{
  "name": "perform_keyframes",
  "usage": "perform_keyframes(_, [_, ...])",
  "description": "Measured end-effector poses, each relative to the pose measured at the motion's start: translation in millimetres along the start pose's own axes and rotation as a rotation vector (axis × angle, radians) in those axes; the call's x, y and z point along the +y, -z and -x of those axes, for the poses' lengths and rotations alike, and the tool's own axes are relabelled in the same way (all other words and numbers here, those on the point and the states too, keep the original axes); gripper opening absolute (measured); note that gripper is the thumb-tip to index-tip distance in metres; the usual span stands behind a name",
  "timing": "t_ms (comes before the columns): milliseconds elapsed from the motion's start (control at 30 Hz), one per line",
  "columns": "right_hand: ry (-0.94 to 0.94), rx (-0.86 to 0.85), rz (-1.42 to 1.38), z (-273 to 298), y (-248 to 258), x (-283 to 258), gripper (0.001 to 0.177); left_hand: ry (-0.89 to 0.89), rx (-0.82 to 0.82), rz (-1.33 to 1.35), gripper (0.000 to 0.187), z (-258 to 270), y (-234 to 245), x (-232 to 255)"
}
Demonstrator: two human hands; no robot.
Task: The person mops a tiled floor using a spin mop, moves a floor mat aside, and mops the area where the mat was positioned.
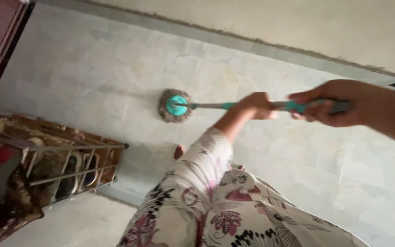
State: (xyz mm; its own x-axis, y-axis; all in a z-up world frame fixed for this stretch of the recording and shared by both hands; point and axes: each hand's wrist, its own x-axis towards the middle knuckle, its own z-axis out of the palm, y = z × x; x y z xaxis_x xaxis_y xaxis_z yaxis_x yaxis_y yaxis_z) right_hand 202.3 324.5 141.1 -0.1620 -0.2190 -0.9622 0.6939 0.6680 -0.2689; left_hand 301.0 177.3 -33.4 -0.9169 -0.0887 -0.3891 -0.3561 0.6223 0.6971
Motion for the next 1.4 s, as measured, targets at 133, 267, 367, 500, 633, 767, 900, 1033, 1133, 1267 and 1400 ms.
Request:
perform_keyframes(133, [0.002,0.071,0.024,30.5,45.1,2.5,0.039,-0.008,-0.046,0.024,0.042,-17.0,-17.7,63.8])
perform_keyframes(267, [-0.038,-0.078,-0.035,2.4,51.3,-4.2,0.039,-0.038,-0.016,-0.018,0.044,-22.9,-13.4,45.0])
perform_keyframes(367, [-0.028,-0.198,-0.087,-27.9,43.1,-6.1,0.039,-0.034,0.006,-0.030,0.043,-23.6,-8.5,15.2])
perform_keyframes(500, [-0.056,-0.328,-0.181,-78.8,6.3,-17.5,0.043,0.024,-0.030,-0.050,0.033,-25.0,15.9,-49.4])
perform_keyframes(633, [-0.065,-0.474,-0.277,-146.8,-64.3,-38.1,0.041,-0.035,-0.044,-0.166,0.026,-25.7,56.9,-146.1])
perform_keyframes(767, [-0.113,-0.526,-0.349,-206.5,-167.5,-72.0,0.040,0.024,0.003,-0.229,0.027,-17.2,118.5,-256.5])
perform_keyframes(900, [-0.075,-0.439,-0.471,-263.7,-267.7,-126.1,0.021,-0.045,0.032,-0.315,0.023,-26.0,188.7,-373.1])
perform_keyframes(1033, [-0.067,-0.499,-0.470,-311.8,-313.2,-164.4,0.022,-0.102,0.023,-0.411,0.024,-49.2,224.6,-434.0])
perform_keyframes(1133, [-0.038,-0.520,-0.509,-319.7,-289.1,-157.0,0.026,0.046,-0.086,-0.416,0.023,-62.5,216.2,-418.6])
perform_keyframes(1267, [-0.035,-0.477,-0.483,-296.0,-206.1,-129.5,0.031,0.046,-0.153,-0.444,0.023,-87.7,178.8,-351.4])
perform_keyframes(1400, [-0.061,-0.608,-0.530,-243.4,-81.1,-92.1,0.037,-0.095,-0.203,-0.452,0.023,-132.5,101.1,-255.8])
